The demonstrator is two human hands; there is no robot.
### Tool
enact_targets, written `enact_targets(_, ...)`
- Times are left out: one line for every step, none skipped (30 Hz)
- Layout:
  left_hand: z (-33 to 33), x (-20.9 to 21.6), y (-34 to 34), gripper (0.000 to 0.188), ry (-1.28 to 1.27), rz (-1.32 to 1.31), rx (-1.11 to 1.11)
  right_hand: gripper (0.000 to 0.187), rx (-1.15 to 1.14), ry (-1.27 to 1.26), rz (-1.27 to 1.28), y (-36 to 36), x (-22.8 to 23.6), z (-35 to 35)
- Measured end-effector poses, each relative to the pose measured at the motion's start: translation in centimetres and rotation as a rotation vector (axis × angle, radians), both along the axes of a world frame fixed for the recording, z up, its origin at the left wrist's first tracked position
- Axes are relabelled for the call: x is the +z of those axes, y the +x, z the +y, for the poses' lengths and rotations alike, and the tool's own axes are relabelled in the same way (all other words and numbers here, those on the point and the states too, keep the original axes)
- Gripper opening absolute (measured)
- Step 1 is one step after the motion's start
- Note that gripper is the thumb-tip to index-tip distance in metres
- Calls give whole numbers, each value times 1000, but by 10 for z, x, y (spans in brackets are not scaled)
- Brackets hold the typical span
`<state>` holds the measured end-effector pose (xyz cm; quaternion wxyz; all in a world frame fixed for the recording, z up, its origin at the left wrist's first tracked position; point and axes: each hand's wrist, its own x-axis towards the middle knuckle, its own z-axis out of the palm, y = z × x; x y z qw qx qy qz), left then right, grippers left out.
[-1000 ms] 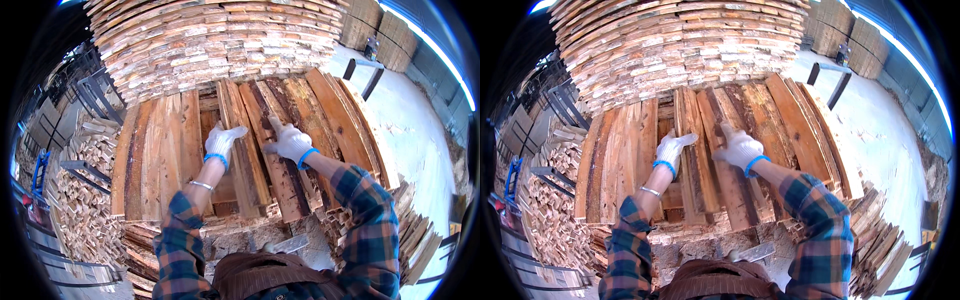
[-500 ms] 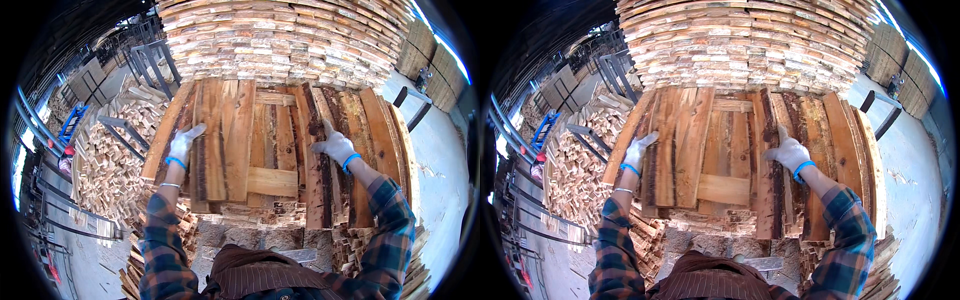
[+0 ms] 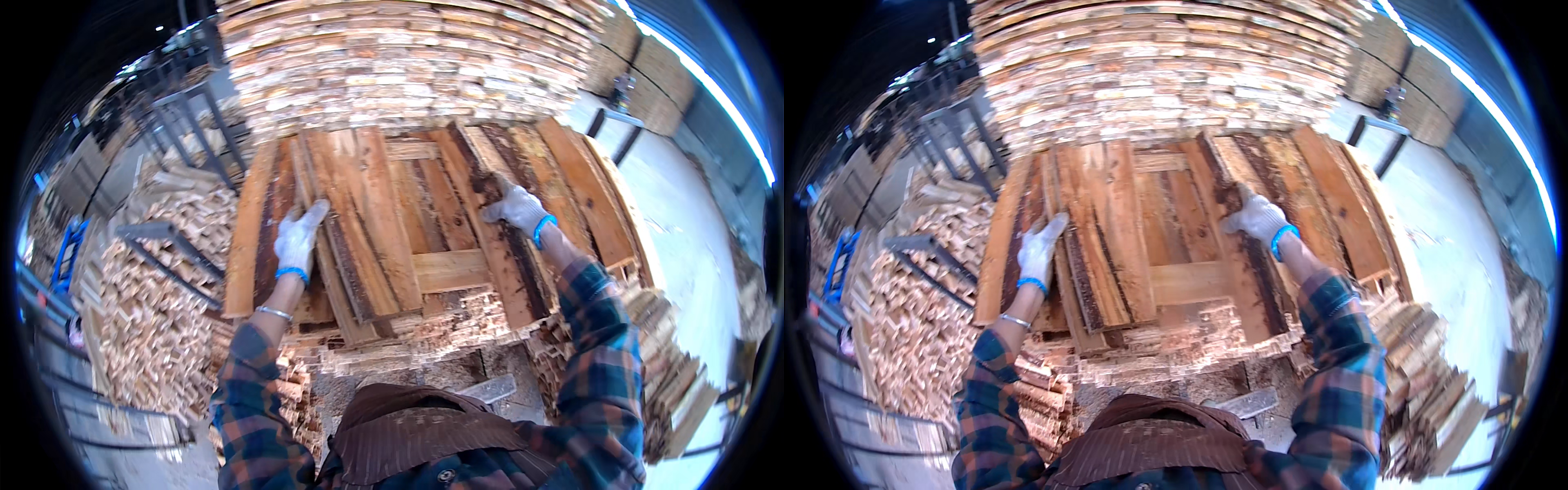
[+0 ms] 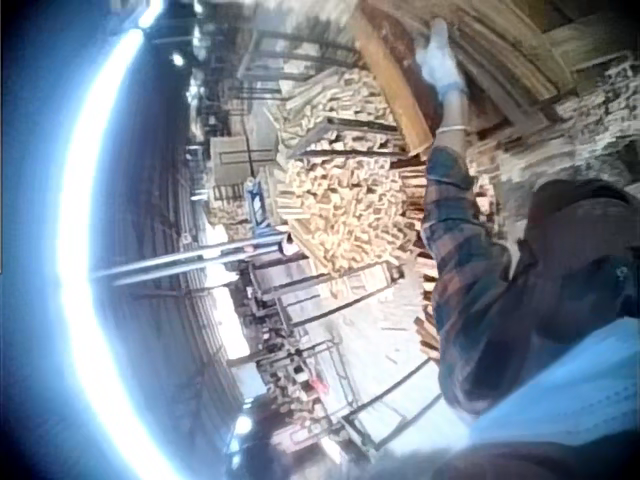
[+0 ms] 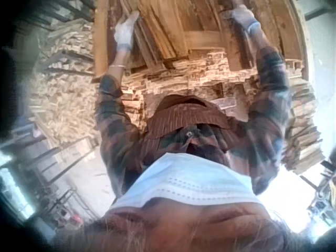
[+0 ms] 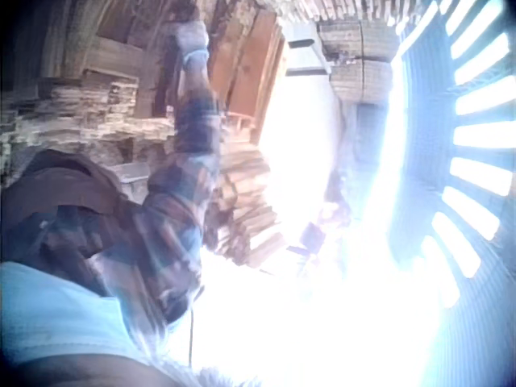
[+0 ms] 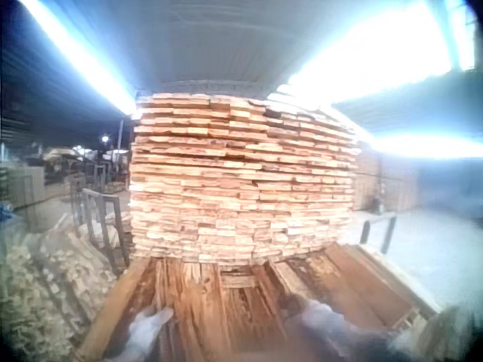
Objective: The person repeatedly picks up wooden planks from a large pile and stacks them onto a forklift pallet. They handle the planks one by one, arranging them in a neat stack. The task involves lifting and placing the wood to build up a uniform pile on the pallet.
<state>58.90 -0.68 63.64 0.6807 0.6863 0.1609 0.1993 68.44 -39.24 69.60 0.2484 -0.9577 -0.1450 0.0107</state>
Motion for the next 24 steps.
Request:
enact_targets(0,-2,2,73,-5,4,-19,95,55,365,250,7,-15,-9)
enact_targets(12,-3,-4,71,0,14,7,87,127,603,143,-18,-5,21)
enact_targets(12,-4,4,68,-4,26,-30,83,120,648,133,-13,-15,13)
enact_targets(3,-9,11,67,-23,-21,-41,79,117,692,123,-3,-27,4)
enact_targets(-1,-13,14,67,-23,-57,-36,75,181,724,119,0,-33,10)
enact_targets(3,-16,12,67,-9,-86,-11,71,262,768,126,4,-43,29)
enact_targets(10,-19,13,69,-14,-44,-3,69,219,768,176,14,-54,49)
enact_targets(7,-23,19,69,8,-19,-25,68,142,755,207,18,-59,54)
enact_targets(12,-27,21,70,45,9,-12,69,93,759,251,22,-62,75)
enact_targets(16,-32,22,71,82,38,-1,65,122,856,275,23,-65,90)
enact_targets(9,-29,20,74,-33,-67,-35,63,127,717,304,24,-62,92)
enact_targets(7,-21,13,74,-41,-43,-39,62,139,582,329,21,-53,98)
enact_targets(4,-13,6,74,-49,-19,-43,56,18,752,384,8,-51,107)
enact_targets(7,-4,2,74,-48,-12,-35,53,95,867,391,1,-49,113)
enact_targets(14,-16,10,72,-41,-111,7,51,173,982,399,-6,-48,118)
enact_targets(19,-18,7,71,17,-70,40,49,253,1096,406,-9,-48,121)
enact_targets(6,-9,10,71,58,-40,34,44,187,747,374,4,-63,97)
enact_targets(-3,-4,6,71,101,8,42,48,297,626,333,10,-69,85)
enact_targets(-12,6,8,75,-54,26,-51,50,221,661,333,13,-76,73)
enact_targets(-4,6,5,77,-4,45,3,53,192,715,350,5,-66,94)
enact_targets(-2,3,5,78,35,60,34,59,137,555,287,0,-52,102)
enact_targets(0,0,7,80,77,74,60,65,79,398,222,-5,-36,107)
enact_targets(9,-5,9,85,106,78,66,71,30,245,158,-13,-20,117)
enact_targets(11,-5,6,87,121,76,67,77,-6,103,84,-26,-8,128)
